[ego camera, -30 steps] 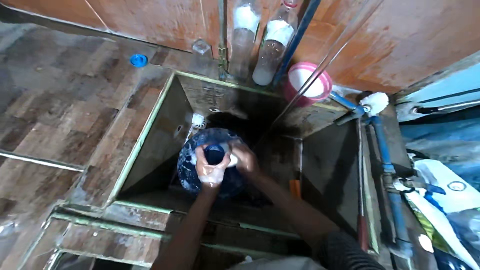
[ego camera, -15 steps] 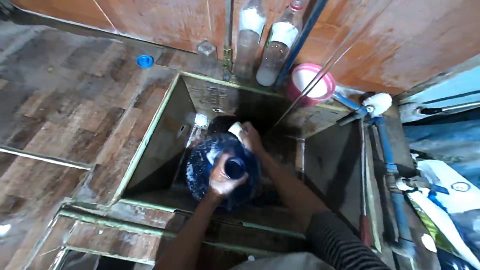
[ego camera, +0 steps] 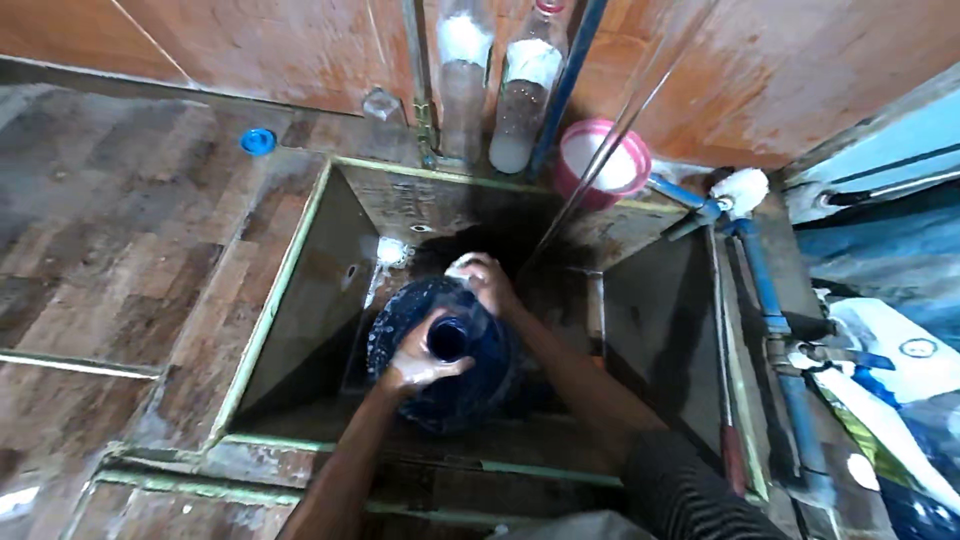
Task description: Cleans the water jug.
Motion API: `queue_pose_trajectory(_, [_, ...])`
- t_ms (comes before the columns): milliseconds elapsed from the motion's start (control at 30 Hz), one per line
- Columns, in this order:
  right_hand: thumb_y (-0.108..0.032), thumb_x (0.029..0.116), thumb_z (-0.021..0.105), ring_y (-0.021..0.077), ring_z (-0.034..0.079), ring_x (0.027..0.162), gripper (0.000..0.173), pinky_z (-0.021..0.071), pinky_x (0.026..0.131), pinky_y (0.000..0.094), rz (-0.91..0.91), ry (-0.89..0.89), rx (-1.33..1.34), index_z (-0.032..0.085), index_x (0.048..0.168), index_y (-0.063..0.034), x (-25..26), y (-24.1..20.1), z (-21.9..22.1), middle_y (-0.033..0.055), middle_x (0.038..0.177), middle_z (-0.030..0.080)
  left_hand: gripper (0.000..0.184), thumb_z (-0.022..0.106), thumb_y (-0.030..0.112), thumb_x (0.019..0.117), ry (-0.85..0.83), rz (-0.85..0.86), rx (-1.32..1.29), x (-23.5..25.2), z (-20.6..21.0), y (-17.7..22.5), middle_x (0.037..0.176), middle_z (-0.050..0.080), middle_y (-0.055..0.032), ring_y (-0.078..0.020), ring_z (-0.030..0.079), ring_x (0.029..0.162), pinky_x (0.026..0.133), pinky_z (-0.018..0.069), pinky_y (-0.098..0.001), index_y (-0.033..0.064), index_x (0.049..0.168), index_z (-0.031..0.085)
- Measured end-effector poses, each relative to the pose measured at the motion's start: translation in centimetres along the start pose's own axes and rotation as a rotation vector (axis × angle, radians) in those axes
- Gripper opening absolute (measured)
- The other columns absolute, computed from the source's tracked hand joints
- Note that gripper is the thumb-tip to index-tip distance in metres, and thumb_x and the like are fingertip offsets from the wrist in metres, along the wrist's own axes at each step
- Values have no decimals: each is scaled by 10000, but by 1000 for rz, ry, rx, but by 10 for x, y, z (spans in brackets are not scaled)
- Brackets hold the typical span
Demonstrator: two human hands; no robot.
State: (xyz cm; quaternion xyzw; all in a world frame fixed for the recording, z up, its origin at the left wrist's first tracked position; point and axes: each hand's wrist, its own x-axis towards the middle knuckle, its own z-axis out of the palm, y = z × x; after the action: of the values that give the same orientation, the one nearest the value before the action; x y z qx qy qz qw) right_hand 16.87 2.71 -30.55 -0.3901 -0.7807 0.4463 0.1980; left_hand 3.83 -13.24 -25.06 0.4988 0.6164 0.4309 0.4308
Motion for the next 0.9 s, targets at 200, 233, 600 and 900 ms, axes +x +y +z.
queue_pose_trajectory(200, [-6, 884, 606, 405, 685, 1082, 226, 524, 986, 508, -474, 312, -100, 783, 1025, 9, -118, -5, 44, 234, 1174, 725, 744, 843, 172, 662, 887, 116, -22, -16, 51, -19, 1128, 649, -223, -60, 617, 1069, 950, 487, -176, -199, 1209, 503])
queue_pose_trajectory(233, [3, 890, 600, 409, 686, 1077, 201, 516, 987, 518, -475, 283, -78, 769, 996, 27, -101, -13, 43, 229, 1142, 735, 734, 849, 152, 659, 840, 131, -51, -15, 52, -16, 1128, 649, -208, -54, 617, 1064, 950, 493, -176, -195, 1207, 506])
queue_pose_trajectory(600, [7, 856, 643, 461, 676, 1088, 184, 529, 962, 582, -365, 250, -201, 769, 983, 46, -142, -13, 30, 263, 1154, 717, 766, 870, 159, 694, 458, -48, -63, -25, 29, -8, 1270, 630, -221, -184, 605, 1186, 1035, 484, -317, -103, 1324, 523])
queue_pose_trajectory(900, [-144, 920, 669, 459, 623, 1228, 269, 497, 1047, 572, -492, 280, -305, 754, 1098, 39, -136, -73, -9, 257, 1260, 687, 567, 663, 21, 908, 258, -31, -141, -9, 59, 13, 1310, 612, -235, -198, 617, 1199, 1057, 494, -338, -113, 1415, 445])
